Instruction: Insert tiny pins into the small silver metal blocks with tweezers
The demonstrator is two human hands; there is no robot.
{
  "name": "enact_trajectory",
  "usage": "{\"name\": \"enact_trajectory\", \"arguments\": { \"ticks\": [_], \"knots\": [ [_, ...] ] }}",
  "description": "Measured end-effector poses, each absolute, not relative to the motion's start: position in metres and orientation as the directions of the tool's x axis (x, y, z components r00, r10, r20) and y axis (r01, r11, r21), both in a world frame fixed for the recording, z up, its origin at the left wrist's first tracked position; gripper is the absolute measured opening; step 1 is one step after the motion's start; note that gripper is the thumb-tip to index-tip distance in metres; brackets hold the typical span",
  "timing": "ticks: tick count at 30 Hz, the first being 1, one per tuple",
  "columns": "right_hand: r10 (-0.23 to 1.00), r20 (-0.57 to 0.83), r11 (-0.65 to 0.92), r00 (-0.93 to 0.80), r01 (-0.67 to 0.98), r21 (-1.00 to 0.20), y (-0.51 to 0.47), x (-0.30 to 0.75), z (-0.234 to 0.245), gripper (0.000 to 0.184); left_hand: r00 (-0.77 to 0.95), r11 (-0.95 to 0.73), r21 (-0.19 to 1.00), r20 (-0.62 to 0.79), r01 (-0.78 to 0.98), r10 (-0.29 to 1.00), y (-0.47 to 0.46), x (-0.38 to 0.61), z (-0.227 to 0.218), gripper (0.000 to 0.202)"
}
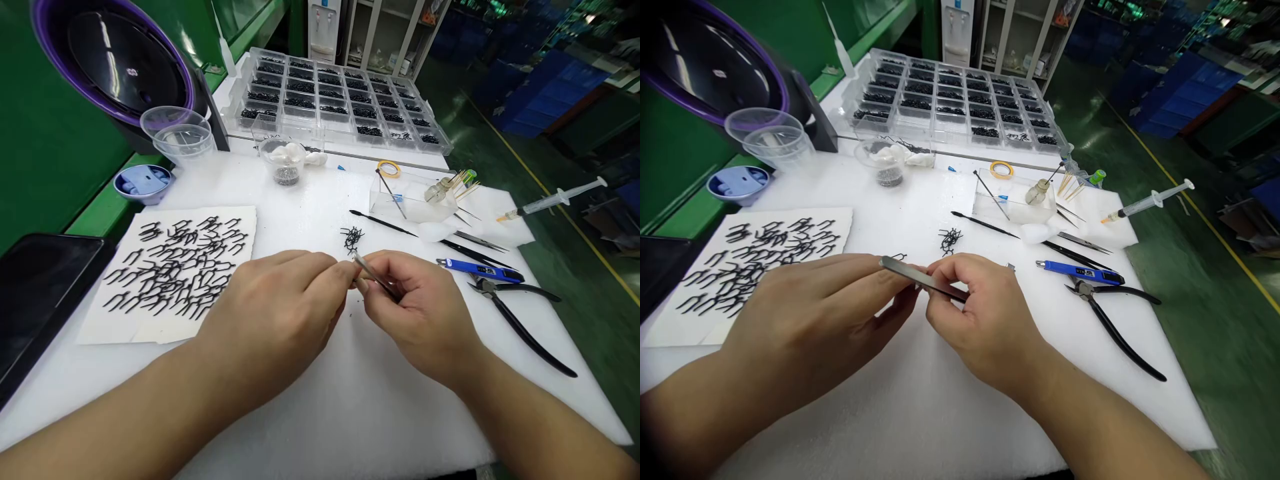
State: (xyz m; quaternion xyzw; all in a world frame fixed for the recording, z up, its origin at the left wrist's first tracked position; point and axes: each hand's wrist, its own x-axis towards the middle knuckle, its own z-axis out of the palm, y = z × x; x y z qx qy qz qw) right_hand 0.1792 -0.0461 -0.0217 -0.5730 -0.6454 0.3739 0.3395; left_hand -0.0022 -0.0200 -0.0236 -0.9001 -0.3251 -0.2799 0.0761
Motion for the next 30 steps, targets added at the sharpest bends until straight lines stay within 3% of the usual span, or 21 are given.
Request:
{"name": "enact_trajectory", "arguments": {
  "ticks": [30],
  "knots": [
    [0.991,0.103,0.131,-0.084,0.500,-0.856,-0.0432,0.1789,-0.0242,0.012,0.615,-0.762,0.071,0.545,0.643,0.570,-0.0200,-0.0014,-0.0273,0.018]
  ]
}}
